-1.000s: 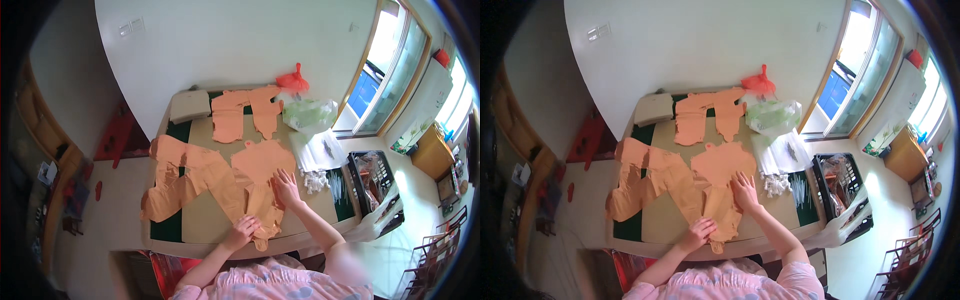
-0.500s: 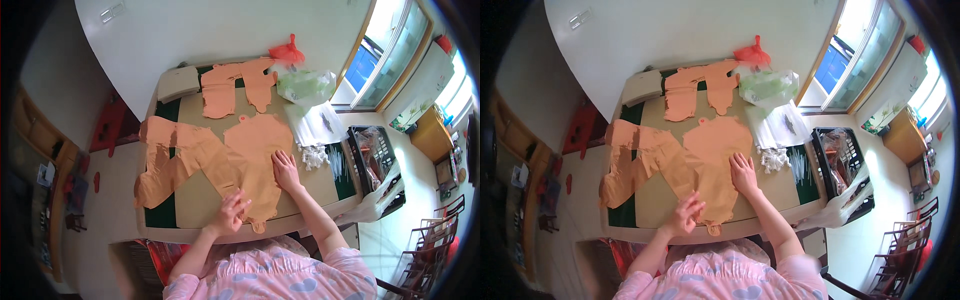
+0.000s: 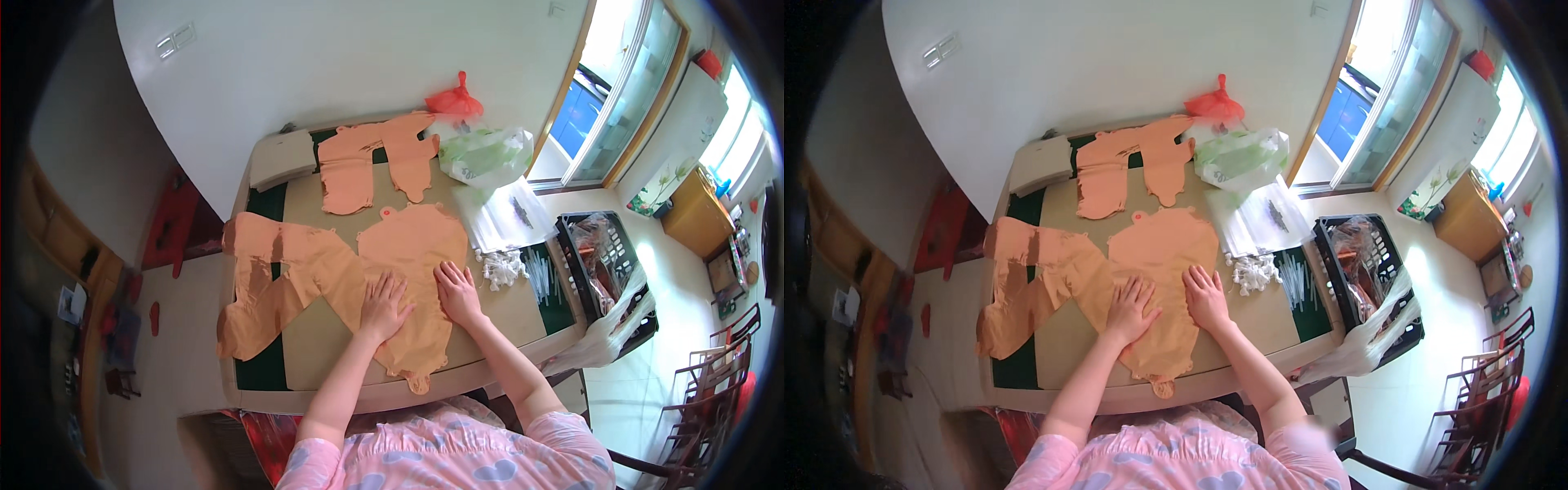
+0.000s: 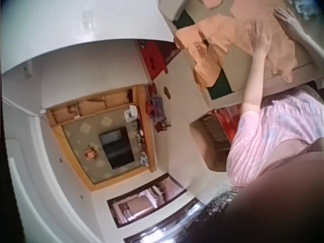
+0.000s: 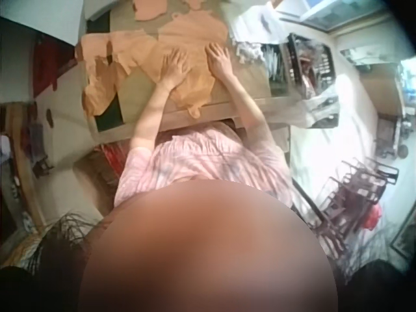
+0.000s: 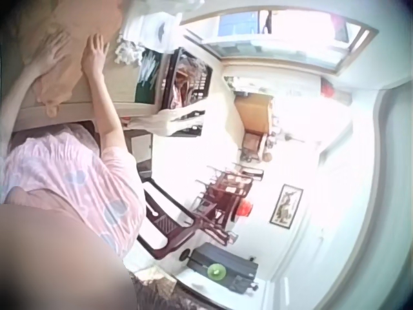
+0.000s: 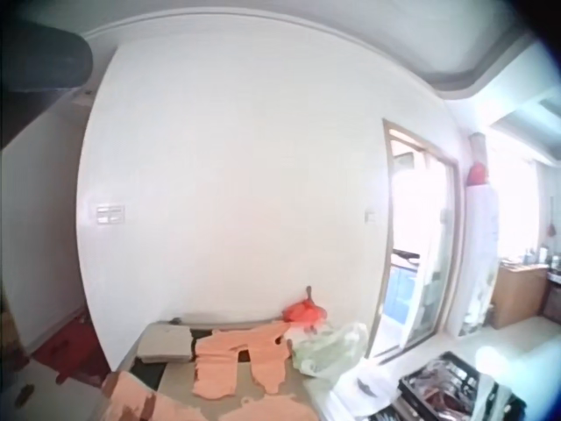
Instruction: Folding a flat metallic balloon and placing it into a plastic packaging sleeve with a cardboard backing.
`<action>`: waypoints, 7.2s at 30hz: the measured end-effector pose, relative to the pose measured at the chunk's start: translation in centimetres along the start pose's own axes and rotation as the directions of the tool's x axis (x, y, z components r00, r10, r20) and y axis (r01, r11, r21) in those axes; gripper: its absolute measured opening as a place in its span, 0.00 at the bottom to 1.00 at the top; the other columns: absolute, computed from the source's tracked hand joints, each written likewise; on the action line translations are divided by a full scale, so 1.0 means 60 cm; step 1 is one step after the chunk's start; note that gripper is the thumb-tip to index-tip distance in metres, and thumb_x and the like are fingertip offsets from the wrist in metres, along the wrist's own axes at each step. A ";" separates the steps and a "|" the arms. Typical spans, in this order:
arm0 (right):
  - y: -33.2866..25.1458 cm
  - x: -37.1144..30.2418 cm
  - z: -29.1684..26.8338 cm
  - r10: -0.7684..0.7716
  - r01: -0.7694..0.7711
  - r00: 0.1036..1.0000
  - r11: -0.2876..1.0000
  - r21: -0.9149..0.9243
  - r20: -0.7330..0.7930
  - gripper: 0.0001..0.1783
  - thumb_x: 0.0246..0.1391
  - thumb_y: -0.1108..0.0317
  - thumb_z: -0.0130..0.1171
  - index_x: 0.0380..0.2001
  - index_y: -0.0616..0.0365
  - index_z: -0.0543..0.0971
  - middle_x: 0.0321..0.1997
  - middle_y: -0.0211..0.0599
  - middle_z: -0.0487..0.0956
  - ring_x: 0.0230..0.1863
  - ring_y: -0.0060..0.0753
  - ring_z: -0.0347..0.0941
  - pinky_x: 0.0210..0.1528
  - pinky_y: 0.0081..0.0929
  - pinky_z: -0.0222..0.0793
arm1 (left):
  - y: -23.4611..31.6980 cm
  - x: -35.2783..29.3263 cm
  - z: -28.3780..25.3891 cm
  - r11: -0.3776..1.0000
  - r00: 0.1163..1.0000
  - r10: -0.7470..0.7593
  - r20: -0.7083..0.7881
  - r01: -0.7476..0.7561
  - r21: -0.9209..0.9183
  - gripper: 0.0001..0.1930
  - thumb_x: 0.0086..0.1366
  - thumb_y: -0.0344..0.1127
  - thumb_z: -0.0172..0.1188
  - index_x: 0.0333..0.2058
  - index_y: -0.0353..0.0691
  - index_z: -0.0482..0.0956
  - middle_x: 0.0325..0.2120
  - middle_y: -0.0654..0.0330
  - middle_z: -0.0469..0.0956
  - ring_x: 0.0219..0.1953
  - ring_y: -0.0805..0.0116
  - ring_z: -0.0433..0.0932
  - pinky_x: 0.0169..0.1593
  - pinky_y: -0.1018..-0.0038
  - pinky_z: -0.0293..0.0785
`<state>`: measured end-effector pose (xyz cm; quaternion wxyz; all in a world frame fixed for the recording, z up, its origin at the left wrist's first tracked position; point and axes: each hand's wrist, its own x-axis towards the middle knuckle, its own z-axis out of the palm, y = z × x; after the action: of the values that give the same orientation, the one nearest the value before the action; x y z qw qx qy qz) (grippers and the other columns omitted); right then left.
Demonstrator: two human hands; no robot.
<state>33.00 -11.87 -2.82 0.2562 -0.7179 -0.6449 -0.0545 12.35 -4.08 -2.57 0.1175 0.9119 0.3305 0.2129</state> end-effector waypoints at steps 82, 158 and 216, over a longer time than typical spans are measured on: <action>-0.004 0.024 -0.033 0.318 -0.321 0.947 0.945 -0.067 -0.047 0.10 0.46 0.62 0.60 0.32 0.53 0.76 0.39 0.38 0.73 0.47 0.45 0.69 0.45 0.43 0.66 | 0.021 0.004 0.002 0.999 0.999 0.029 0.042 -0.030 0.036 0.27 0.64 0.51 0.53 0.59 0.48 0.68 0.64 0.51 0.58 0.68 0.54 0.54 0.67 0.49 0.48; -0.079 -0.052 -0.029 -0.024 0.022 0.998 0.999 0.042 0.054 0.24 0.59 0.61 0.53 0.59 0.52 0.71 0.65 0.38 0.67 0.69 0.44 0.57 0.69 0.55 0.43 | 0.016 0.000 0.001 1.000 0.999 0.012 0.032 -0.012 -0.010 0.29 0.63 0.53 0.53 0.60 0.47 0.68 0.65 0.54 0.58 0.68 0.55 0.53 0.69 0.53 0.46; 0.025 0.261 0.003 0.574 -0.572 0.805 0.818 -0.055 0.149 0.14 0.55 0.63 0.54 0.42 0.59 0.76 0.47 0.53 0.78 0.51 0.54 0.74 0.52 0.43 0.71 | 0.004 0.066 0.056 0.976 0.987 -0.157 0.031 0.151 0.157 0.34 0.67 0.54 0.44 0.65 0.39 0.55 0.68 0.50 0.50 0.71 0.54 0.45 0.69 0.46 0.37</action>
<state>36.91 2.21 2.96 0.2061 -0.8818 -0.4165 0.0803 16.79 -1.94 -4.21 0.0701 0.8943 0.4131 0.1572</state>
